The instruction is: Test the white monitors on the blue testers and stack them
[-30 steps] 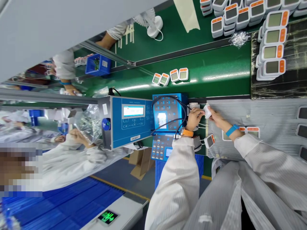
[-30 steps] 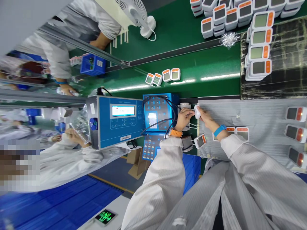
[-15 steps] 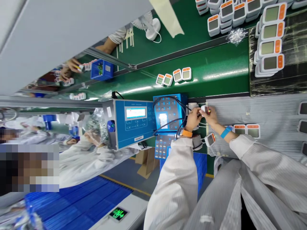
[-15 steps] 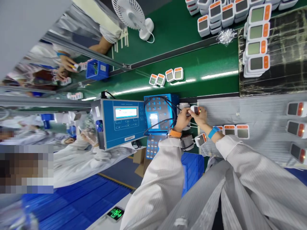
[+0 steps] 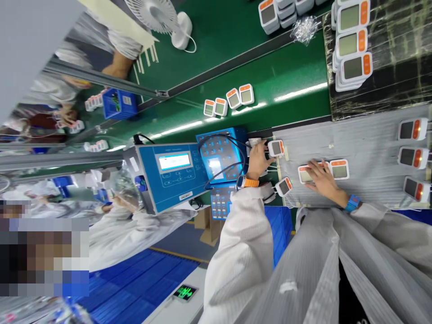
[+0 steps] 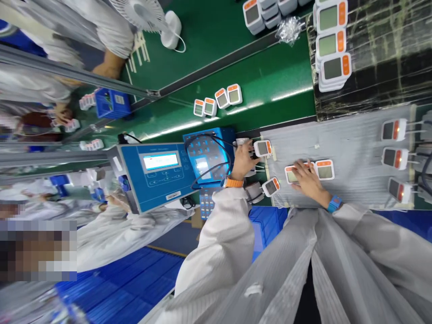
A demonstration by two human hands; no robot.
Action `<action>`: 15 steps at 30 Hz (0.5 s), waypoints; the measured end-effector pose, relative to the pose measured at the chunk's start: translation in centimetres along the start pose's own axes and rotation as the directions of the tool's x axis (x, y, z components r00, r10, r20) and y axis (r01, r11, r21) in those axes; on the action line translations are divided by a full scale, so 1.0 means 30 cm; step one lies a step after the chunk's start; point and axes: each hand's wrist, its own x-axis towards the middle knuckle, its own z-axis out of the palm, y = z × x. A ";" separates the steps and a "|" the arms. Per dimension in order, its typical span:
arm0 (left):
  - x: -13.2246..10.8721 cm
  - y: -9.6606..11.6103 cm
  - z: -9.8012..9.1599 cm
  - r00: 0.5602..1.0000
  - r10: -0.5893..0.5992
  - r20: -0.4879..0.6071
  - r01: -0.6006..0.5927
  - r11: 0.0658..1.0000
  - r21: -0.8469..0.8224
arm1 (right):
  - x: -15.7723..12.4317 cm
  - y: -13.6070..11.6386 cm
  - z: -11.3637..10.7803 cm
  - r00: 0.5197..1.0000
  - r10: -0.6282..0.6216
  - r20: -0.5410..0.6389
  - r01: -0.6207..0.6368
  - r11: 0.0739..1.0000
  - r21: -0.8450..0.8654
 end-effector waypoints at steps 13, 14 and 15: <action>-0.154 0.035 0.031 0.987 -0.033 0.160 0.040 0.998 -0.039 | 0.202 -0.143 0.005 0.928 0.301 0.218 -0.372 0.739 0.562; -0.153 0.032 0.033 0.990 -0.048 0.135 0.058 0.996 -0.068 | 0.236 -0.159 0.020 0.898 0.333 0.287 -0.435 0.581 0.687; -0.153 0.029 0.033 0.991 -0.057 0.117 0.068 0.993 -0.093 | 0.270 -0.176 0.038 0.868 0.344 0.359 -0.482 0.405 0.777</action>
